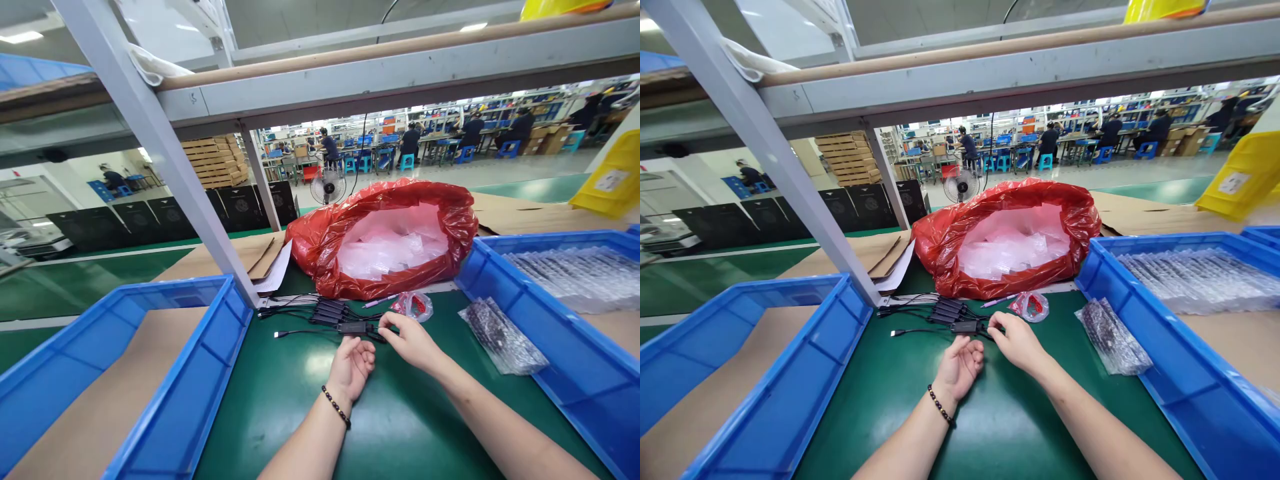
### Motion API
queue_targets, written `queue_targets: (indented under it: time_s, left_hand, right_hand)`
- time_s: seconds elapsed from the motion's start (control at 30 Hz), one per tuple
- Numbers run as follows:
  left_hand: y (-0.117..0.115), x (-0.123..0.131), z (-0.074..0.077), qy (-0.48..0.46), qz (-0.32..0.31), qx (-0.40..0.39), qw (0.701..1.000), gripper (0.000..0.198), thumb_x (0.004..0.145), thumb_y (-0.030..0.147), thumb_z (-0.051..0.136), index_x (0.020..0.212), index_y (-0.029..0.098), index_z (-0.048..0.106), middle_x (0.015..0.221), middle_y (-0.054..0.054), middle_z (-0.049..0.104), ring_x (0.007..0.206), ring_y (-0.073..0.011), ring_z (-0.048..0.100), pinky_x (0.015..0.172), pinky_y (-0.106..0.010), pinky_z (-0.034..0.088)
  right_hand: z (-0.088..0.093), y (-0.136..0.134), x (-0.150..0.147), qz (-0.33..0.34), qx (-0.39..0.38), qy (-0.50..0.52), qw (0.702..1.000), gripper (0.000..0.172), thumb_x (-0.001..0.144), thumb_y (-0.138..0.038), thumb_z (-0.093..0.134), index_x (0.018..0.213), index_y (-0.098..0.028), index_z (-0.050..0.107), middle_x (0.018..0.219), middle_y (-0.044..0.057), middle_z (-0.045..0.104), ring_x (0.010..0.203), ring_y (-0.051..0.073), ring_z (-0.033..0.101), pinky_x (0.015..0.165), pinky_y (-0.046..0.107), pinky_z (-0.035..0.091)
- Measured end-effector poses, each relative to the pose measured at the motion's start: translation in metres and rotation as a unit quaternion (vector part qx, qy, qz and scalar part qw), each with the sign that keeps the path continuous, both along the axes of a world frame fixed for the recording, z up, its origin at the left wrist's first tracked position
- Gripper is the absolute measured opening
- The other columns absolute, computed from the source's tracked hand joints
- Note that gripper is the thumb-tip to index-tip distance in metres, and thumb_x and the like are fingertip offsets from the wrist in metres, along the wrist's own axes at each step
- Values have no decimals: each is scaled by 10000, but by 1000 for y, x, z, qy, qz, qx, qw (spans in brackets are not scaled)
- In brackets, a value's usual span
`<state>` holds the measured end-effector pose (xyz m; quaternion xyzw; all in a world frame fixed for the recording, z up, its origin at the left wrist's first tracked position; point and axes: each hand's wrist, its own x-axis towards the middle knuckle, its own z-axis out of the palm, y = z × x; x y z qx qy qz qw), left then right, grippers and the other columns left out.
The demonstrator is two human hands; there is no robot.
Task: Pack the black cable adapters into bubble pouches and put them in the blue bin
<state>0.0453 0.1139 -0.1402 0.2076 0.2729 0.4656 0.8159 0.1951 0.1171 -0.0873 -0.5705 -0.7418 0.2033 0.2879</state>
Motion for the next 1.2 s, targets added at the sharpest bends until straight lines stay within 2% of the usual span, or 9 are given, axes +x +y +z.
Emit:
queue_targets:
  time_s: [0.23,0.4,0.5,0.63,0.7,0.83,0.93,1.03,1.2]
  left_hand:
    - [-9,2,3,20,-29,50,998,531,699,336,635,1161,134,470,572,-34,646,418,-100,542,434,-186,389]
    - [-10,5,-2,39,-42,61,996,515,704,353,635,1131,104,489,561,-53,657,408,-114,556,430,-194,397]
    - [-8,0,0,29,-26,51,998,501,712,335,626,1141,116,486,543,-39,652,427,-129,576,448,-208,420]
    - [-6,-9,10,-8,-26,65,998,550,612,154,641,1144,197,506,806,-62,701,689,-177,653,629,-275,482]
    - [-6,-11,15,-18,-29,93,995,565,552,104,623,1097,234,552,1034,-74,656,908,-234,621,754,-345,473]
    - [-9,-7,17,88,15,213,973,447,589,132,619,1029,211,629,1215,-83,552,1124,-289,486,935,-397,378]
    - [-14,0,12,209,65,271,937,362,684,184,615,1045,207,632,1242,-89,527,1121,-253,492,978,-339,339]
    - [-20,6,8,214,84,247,941,466,724,228,612,1180,258,523,1274,-84,494,1046,-227,550,903,-323,411]
    - [-24,11,13,166,106,166,966,854,704,302,654,1362,310,110,1121,-107,591,937,-228,610,762,-324,481]
  right_hand:
    - [-25,-27,16,38,-65,171,982,330,764,-323,497,1055,-168,489,763,3,564,565,112,485,545,232,403]
    - [-27,-26,21,67,-81,91,990,264,837,-348,413,698,-164,543,609,-10,542,553,119,476,530,228,373]
    - [-31,-19,38,77,-57,26,995,283,855,-335,373,700,-174,547,640,6,567,609,144,523,601,257,413]
    - [-41,-9,54,-114,125,8,986,249,795,-295,412,953,-169,556,1048,108,556,1005,245,496,868,388,377]
    - [-43,-9,51,-161,138,51,976,272,792,-322,412,968,-166,549,1065,119,547,1013,248,495,861,388,390]
    - [-43,-18,23,4,-41,196,980,326,816,-443,399,791,-168,572,763,62,611,696,178,569,650,301,457]
    - [-44,-29,0,123,-207,303,922,370,766,-498,461,677,-149,544,633,37,604,540,131,543,539,253,429]
    - [-48,-37,-14,141,-280,350,883,298,698,-429,566,635,-142,515,584,17,598,491,107,527,507,225,403]
    - [-49,-38,-18,134,-274,348,886,229,692,-352,557,604,-156,477,542,-4,574,471,97,496,511,225,395]
